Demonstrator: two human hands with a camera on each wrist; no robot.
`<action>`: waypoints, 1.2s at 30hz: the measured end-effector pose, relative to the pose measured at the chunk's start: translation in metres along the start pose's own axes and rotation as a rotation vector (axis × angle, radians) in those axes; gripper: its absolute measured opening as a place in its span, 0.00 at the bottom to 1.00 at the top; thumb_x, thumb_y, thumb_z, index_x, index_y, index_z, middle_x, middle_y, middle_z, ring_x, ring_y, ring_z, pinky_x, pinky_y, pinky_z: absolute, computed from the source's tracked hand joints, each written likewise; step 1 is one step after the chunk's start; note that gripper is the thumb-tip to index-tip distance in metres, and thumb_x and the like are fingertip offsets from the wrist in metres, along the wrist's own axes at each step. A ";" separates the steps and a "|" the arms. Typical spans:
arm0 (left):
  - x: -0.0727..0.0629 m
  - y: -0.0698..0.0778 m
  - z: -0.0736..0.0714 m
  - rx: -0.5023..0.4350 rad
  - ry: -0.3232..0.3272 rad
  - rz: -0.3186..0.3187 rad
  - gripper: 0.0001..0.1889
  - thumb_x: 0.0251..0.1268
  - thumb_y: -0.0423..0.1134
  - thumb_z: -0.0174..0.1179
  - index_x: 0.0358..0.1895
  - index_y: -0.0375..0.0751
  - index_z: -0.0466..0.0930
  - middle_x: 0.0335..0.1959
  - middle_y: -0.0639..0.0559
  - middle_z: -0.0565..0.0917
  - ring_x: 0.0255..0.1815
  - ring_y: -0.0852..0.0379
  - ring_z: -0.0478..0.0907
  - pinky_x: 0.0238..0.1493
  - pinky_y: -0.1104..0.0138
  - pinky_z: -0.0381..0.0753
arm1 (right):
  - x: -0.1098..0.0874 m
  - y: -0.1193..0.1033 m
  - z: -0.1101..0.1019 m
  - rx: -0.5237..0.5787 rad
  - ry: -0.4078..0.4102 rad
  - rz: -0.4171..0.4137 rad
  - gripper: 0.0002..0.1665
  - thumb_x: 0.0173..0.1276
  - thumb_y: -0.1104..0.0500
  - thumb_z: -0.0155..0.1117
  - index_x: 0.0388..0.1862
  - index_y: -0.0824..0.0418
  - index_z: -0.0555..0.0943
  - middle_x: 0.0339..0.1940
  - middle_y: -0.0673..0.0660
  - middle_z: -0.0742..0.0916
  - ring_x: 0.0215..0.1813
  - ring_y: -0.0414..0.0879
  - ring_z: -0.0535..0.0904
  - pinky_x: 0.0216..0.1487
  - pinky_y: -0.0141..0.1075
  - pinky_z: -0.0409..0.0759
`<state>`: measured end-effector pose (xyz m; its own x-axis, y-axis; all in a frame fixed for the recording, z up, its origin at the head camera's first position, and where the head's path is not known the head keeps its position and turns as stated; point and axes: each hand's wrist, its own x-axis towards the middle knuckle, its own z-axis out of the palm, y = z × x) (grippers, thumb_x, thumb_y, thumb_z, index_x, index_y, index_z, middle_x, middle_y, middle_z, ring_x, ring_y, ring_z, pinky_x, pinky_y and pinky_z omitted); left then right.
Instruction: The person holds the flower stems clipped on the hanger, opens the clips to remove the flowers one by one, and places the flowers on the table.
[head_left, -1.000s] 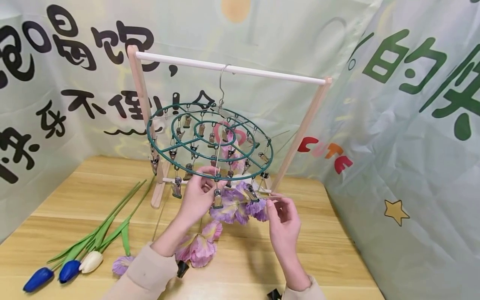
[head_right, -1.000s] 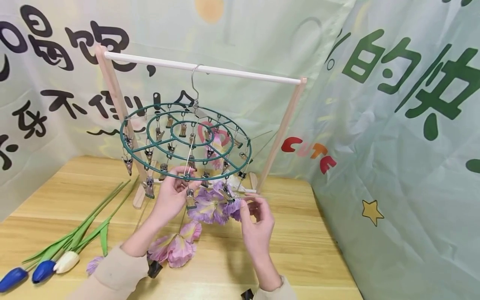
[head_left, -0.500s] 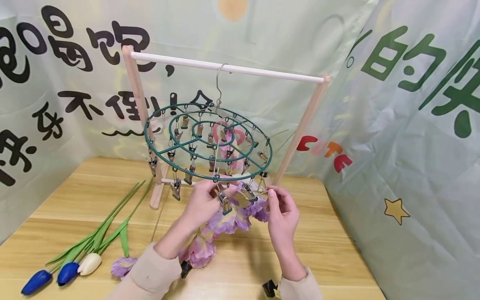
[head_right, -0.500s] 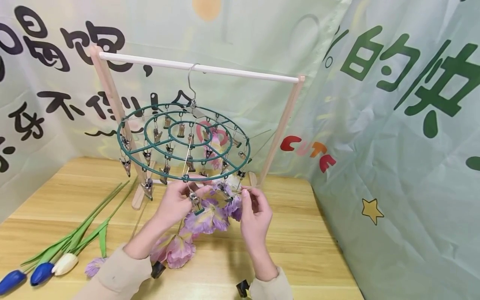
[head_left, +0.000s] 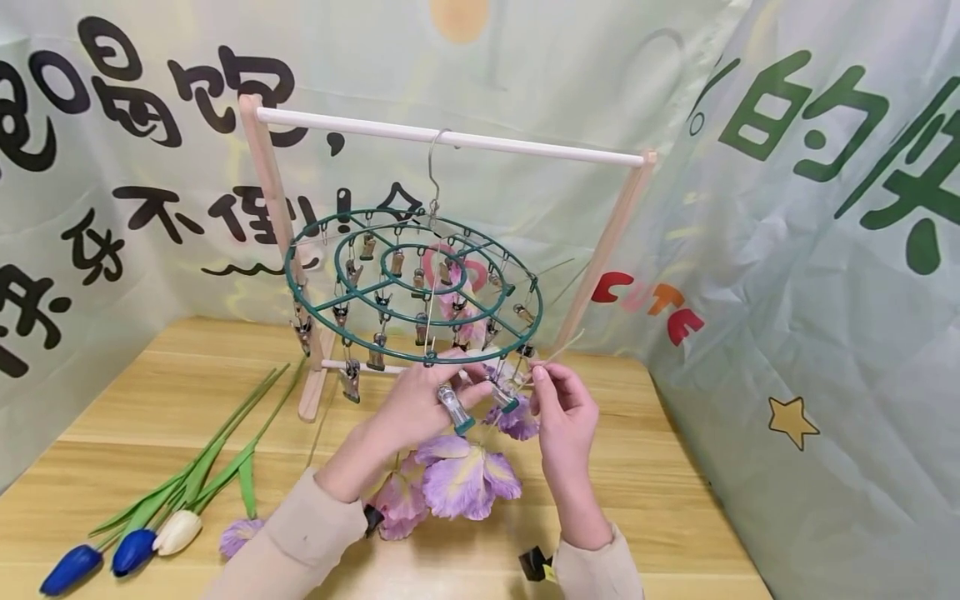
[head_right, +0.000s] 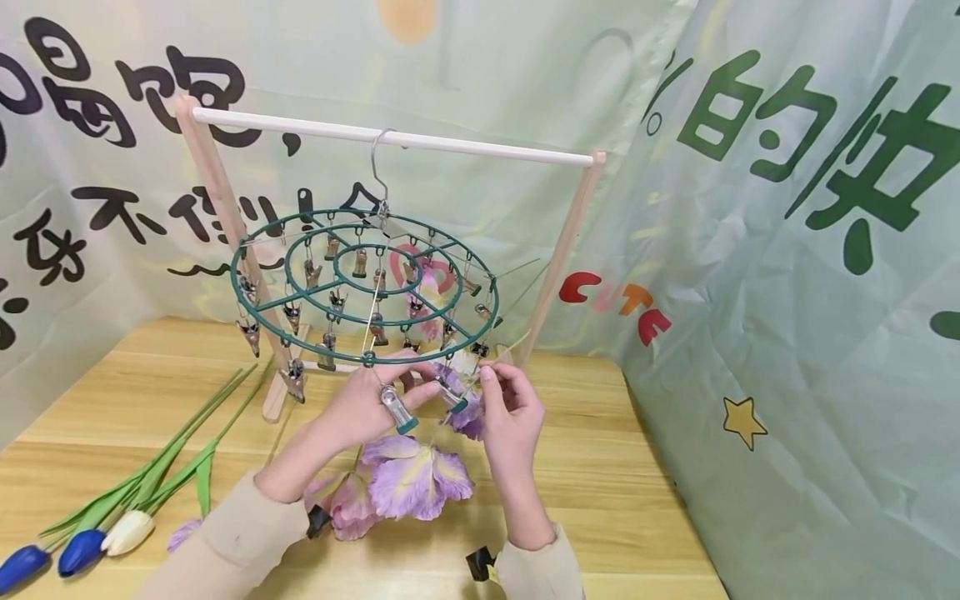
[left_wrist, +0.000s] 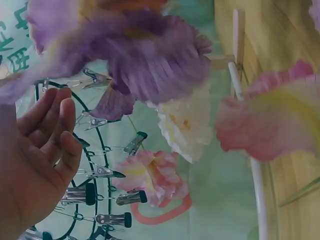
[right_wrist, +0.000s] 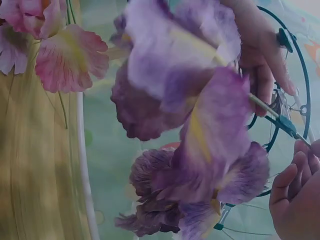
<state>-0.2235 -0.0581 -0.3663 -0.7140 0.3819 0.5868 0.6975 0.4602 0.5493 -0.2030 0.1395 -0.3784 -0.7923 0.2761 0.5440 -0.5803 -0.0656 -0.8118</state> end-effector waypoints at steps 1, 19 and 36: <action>0.000 0.000 -0.001 0.007 -0.010 0.008 0.09 0.72 0.50 0.67 0.46 0.52 0.86 0.33 0.62 0.84 0.27 0.68 0.78 0.29 0.69 0.79 | 0.000 0.000 0.001 0.000 -0.002 0.007 0.16 0.77 0.65 0.64 0.45 0.82 0.78 0.37 0.47 0.89 0.25 0.40 0.73 0.26 0.27 0.75; 0.001 -0.003 -0.008 -0.005 -0.153 -0.013 0.13 0.76 0.55 0.62 0.31 0.60 0.77 0.23 0.68 0.73 0.23 0.66 0.72 0.26 0.69 0.76 | -0.002 0.001 0.005 0.005 -0.015 0.151 0.11 0.75 0.66 0.66 0.44 0.78 0.83 0.34 0.52 0.90 0.22 0.37 0.73 0.22 0.27 0.73; 0.004 -0.007 -0.006 -0.198 -0.281 -0.039 0.19 0.79 0.55 0.58 0.27 0.54 0.68 0.24 0.60 0.67 0.26 0.62 0.66 0.28 0.69 0.69 | -0.001 -0.002 0.000 0.029 -0.057 0.169 0.15 0.76 0.66 0.65 0.47 0.82 0.80 0.37 0.48 0.90 0.24 0.39 0.73 0.26 0.26 0.74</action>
<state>-0.2308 -0.0646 -0.3637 -0.7099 0.5853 0.3918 0.6481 0.3250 0.6888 -0.2010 0.1396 -0.3776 -0.8880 0.2041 0.4121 -0.4424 -0.1343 -0.8867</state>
